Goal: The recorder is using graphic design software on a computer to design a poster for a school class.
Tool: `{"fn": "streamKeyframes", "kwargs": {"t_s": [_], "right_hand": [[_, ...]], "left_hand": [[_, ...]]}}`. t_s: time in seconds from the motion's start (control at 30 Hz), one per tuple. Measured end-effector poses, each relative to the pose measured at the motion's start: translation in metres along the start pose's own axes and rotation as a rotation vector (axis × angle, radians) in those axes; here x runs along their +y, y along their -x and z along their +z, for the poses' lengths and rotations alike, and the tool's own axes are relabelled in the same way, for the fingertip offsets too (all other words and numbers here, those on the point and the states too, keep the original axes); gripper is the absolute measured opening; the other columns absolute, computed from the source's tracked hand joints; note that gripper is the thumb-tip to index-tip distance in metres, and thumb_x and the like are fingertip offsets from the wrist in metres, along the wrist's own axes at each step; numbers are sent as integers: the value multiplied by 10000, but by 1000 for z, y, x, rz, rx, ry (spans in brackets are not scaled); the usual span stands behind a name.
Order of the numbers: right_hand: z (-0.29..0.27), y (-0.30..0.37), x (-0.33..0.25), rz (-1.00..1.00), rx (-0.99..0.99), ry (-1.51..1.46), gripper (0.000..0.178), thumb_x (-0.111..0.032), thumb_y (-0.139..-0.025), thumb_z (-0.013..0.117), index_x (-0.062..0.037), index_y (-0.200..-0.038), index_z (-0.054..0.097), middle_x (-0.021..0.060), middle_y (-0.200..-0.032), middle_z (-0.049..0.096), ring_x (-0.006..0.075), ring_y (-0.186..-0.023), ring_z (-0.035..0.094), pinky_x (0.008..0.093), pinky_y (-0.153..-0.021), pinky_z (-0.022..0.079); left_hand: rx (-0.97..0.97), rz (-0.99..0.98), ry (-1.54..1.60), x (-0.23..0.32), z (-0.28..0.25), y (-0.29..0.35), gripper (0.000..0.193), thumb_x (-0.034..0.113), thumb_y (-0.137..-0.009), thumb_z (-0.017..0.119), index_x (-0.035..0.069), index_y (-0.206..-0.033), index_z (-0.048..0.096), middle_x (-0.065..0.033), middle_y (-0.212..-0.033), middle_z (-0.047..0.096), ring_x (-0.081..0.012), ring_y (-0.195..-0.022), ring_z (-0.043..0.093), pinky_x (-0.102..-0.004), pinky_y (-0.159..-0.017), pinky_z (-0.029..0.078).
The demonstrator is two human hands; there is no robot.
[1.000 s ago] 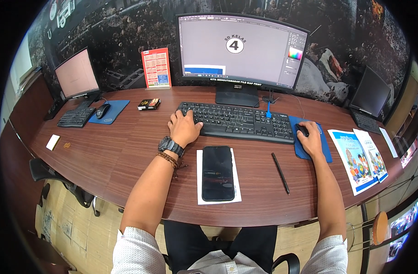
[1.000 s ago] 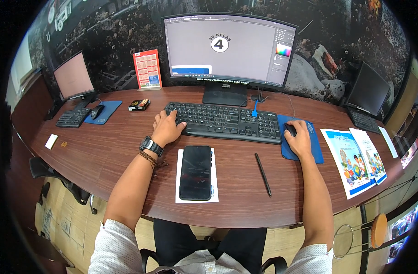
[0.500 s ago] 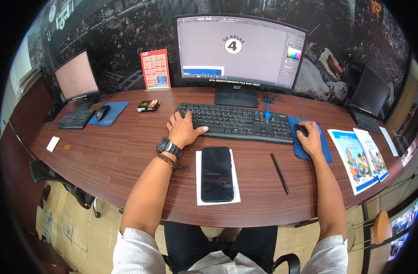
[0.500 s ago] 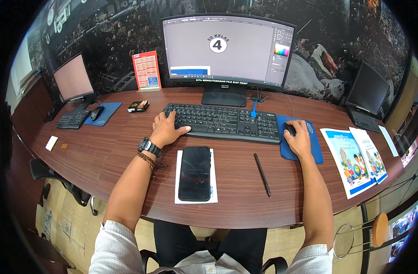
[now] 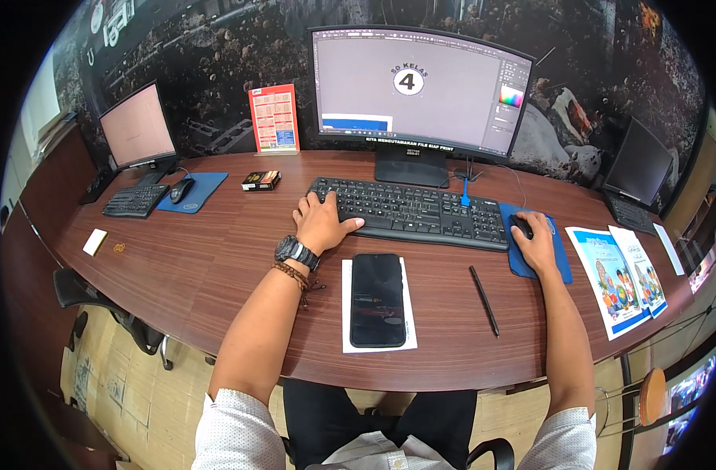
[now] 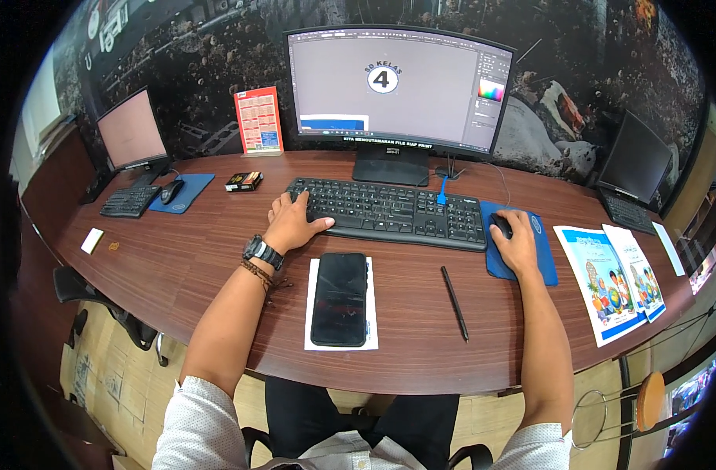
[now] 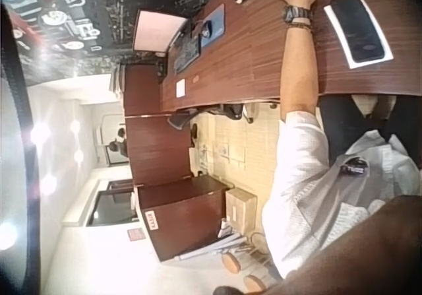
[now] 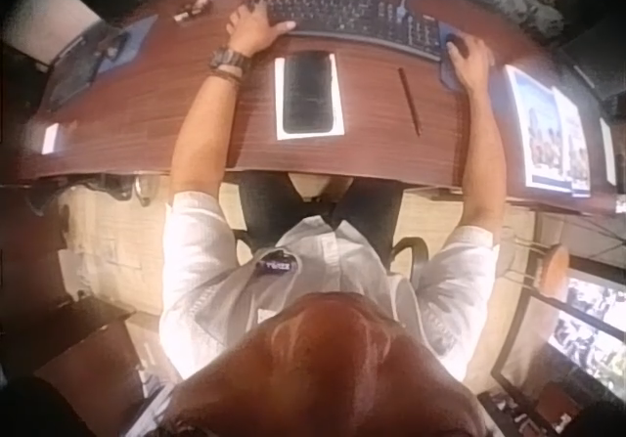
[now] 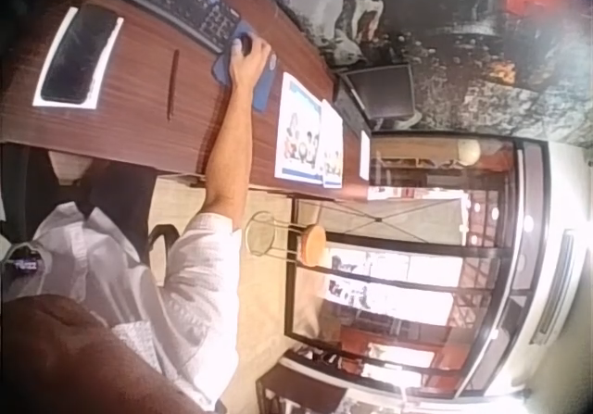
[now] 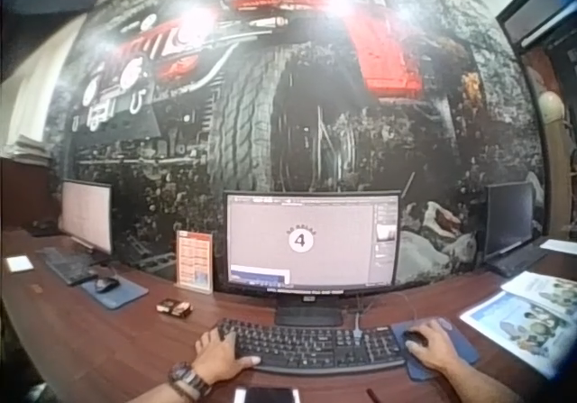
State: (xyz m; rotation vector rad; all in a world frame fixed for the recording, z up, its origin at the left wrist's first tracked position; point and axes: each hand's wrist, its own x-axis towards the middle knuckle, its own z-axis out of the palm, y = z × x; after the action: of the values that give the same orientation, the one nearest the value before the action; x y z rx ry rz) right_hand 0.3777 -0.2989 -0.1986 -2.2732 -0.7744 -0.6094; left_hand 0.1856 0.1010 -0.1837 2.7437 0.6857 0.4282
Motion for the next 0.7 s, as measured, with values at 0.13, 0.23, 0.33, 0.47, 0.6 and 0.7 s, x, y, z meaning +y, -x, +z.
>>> {"fn": "streamKeyframes", "kwargs": {"t_s": [0.13,0.23,0.33,0.47,0.6,0.7], "right_hand": [[2,0,1,-37,-4,-30,343,-173,-846,687,-36,-1159,655,144,-1167,610,336,-1110,596,403,-965,476],[2,0,-1,-10,-20,-33,350,-169,-838,689,-32,-1158,654,146,-1178,607,337,-1119,593,403,-974,472],[2,0,2,-28,-14,-25,350,-166,-833,689,-33,-1156,655,149,-1180,603,339,-1121,592,405,-976,472],[3,0,4,-26,-13,-35,347,-163,-831,686,-35,-1152,655,151,-1181,601,340,-1122,591,403,-978,471],[3,0,5,-31,-15,-36,344,-161,-832,685,-36,-1151,656,147,-1178,602,338,-1120,593,399,-978,472],[3,0,3,-21,-17,-36,343,-159,-831,684,-35,-1150,656,144,-1176,603,334,-1115,596,396,-975,473]], "left_hand": [[2,-3,7,-1,1,0,914,607,-807,714,3,-1437,443,-341,-1431,370,-487,-1359,311,-616,-1102,260],[-4,-5,5,0,-1,1,915,609,-810,711,3,-1439,439,-341,-1435,368,-487,-1365,306,-620,-1102,258],[-13,-11,5,1,-1,0,917,609,-811,710,3,-1442,436,-341,-1440,365,-488,-1369,303,-623,-1102,257],[-13,-9,7,2,-1,1,913,606,-813,710,4,-1442,438,-341,-1439,368,-488,-1368,307,-626,-1102,256],[-9,-6,9,1,-1,1,911,603,-813,712,4,-1443,437,-341,-1438,370,-489,-1368,308,-628,-1101,257],[2,-4,6,0,0,1,911,600,-812,714,3,-1441,438,-339,-1433,375,-488,-1363,314,-629,-1100,258]]}}
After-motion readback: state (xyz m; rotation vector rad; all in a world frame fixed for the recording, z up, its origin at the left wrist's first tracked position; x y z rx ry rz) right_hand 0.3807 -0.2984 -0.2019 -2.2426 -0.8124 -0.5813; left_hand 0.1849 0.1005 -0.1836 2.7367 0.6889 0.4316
